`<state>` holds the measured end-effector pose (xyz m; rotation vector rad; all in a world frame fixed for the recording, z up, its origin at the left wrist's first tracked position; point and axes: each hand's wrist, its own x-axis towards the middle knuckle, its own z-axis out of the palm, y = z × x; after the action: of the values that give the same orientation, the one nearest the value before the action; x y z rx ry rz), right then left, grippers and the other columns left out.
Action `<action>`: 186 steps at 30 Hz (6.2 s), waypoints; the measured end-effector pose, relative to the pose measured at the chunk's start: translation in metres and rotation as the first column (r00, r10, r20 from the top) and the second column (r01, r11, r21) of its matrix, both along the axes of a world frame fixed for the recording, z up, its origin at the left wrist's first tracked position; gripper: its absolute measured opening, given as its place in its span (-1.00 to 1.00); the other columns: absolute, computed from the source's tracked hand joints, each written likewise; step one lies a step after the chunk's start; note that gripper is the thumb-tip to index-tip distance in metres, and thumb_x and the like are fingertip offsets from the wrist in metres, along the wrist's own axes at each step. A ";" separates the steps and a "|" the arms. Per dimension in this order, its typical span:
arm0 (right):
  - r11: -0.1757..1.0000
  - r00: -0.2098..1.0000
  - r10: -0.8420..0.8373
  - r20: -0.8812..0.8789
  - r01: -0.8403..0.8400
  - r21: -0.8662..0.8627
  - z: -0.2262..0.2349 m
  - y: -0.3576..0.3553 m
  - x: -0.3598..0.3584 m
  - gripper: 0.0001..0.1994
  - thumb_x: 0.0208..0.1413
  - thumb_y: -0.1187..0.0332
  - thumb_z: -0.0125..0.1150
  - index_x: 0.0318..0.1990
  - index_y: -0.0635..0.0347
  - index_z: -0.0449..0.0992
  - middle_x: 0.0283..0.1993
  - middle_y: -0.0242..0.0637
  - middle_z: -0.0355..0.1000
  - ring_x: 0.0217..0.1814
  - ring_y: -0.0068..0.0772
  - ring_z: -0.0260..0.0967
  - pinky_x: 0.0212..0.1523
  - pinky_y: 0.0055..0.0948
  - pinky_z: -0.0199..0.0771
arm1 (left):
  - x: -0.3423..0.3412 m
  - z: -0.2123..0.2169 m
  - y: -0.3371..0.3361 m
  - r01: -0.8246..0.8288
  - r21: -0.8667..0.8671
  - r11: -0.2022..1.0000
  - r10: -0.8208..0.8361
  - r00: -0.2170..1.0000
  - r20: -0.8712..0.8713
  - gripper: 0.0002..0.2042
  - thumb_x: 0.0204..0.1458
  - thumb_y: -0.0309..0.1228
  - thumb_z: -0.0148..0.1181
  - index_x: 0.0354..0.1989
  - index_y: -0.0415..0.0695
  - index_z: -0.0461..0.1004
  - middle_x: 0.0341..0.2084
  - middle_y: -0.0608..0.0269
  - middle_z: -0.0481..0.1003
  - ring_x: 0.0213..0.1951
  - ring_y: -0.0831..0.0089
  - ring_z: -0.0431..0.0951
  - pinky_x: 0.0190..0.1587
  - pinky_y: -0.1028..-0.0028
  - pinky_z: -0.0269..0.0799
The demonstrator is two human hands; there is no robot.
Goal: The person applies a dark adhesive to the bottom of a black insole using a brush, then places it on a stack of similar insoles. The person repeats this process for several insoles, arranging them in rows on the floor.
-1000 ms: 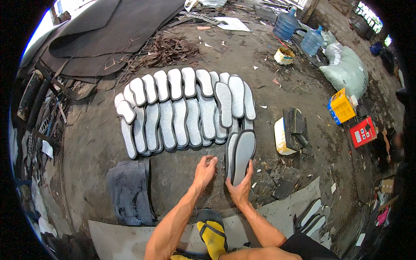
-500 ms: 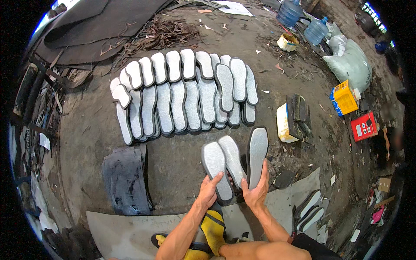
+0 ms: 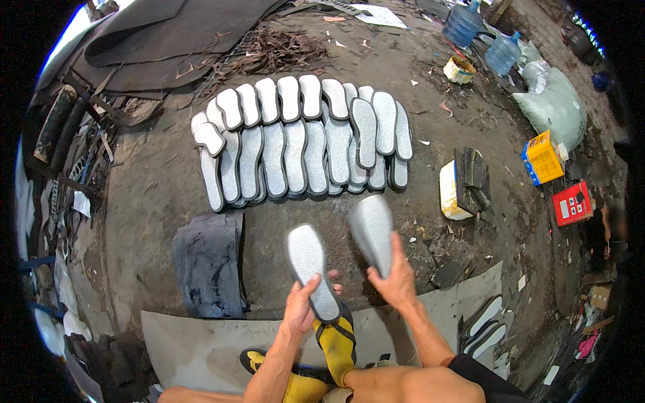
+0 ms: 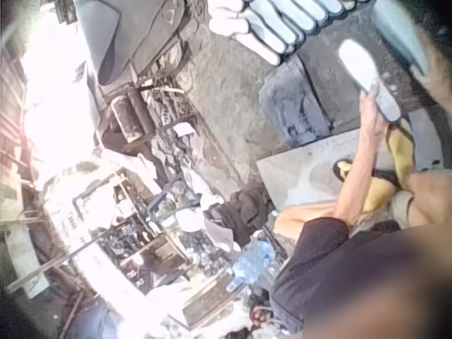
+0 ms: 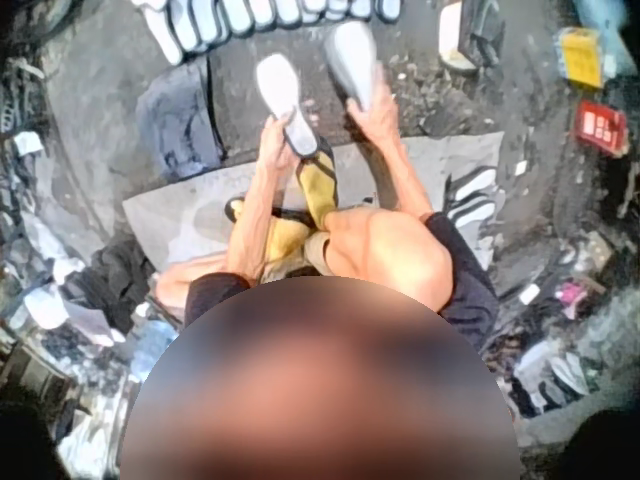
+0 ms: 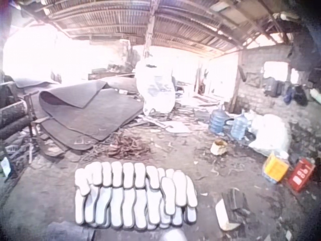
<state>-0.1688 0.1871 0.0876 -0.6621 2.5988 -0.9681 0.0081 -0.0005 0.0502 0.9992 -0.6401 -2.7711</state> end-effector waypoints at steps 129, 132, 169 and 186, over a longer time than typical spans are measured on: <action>0.952 0.944 0.305 -0.126 -0.305 0.017 -0.018 -0.072 -0.010 -0.05 -0.03 0.34 0.54 0.59 0.04 0.24 0.50 0.23 0.26 0.43 0.32 0.34 0.45 0.09 0.41 | -0.354 0.003 -0.470 0.581 -0.596 0.554 -0.099 0.757 0.646 -0.10 -0.02 0.23 0.53 0.38 -0.17 0.50 0.45 -0.12 0.42 0.38 0.09 0.42 0.36 -0.12 0.19; 0.928 0.893 0.372 -0.253 -0.364 0.083 -0.049 -0.070 0.008 -0.04 -0.04 0.38 0.54 0.59 0.00 0.24 0.53 0.24 0.22 0.45 0.37 0.33 0.41 0.12 0.46 | -0.350 0.020 -0.474 0.542 -0.612 0.576 -0.036 0.765 0.643 -0.24 0.06 0.18 0.52 0.30 -0.12 0.55 0.28 0.00 0.55 0.27 0.18 0.52 0.34 -0.09 0.31; 0.768 0.508 0.296 0.809 0.377 -0.518 -0.004 -0.061 0.048 -0.32 0.33 0.30 0.23 0.53 0.26 0.13 0.15 -0.09 0.51 0.06 -0.20 0.65 -0.15 -0.26 0.74 | 0.026 -0.019 -0.051 0.348 -0.850 0.397 0.058 0.914 0.401 0.11 0.24 -0.24 0.46 0.71 -0.24 -0.33 0.57 -0.47 0.05 0.56 -0.26 0.18 0.57 0.01 0.14; 0.931 0.935 0.354 -0.002 -0.353 -0.097 0.044 -0.064 0.108 -0.51 0.46 0.24 0.25 0.44 0.23 0.44 0.42 0.11 0.32 0.29 -0.03 0.44 0.34 -0.09 0.47 | 0.017 0.001 0.009 0.111 -0.661 0.742 0.173 0.921 0.348 0.02 0.39 -0.01 0.28 0.73 -0.07 -0.35 0.60 -0.18 0.02 0.56 0.06 0.16 0.59 0.14 0.07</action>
<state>-0.0611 0.1230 0.1315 -1.0977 2.3149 -0.9771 0.0250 0.0085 0.0513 1.3329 -1.5197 -1.9946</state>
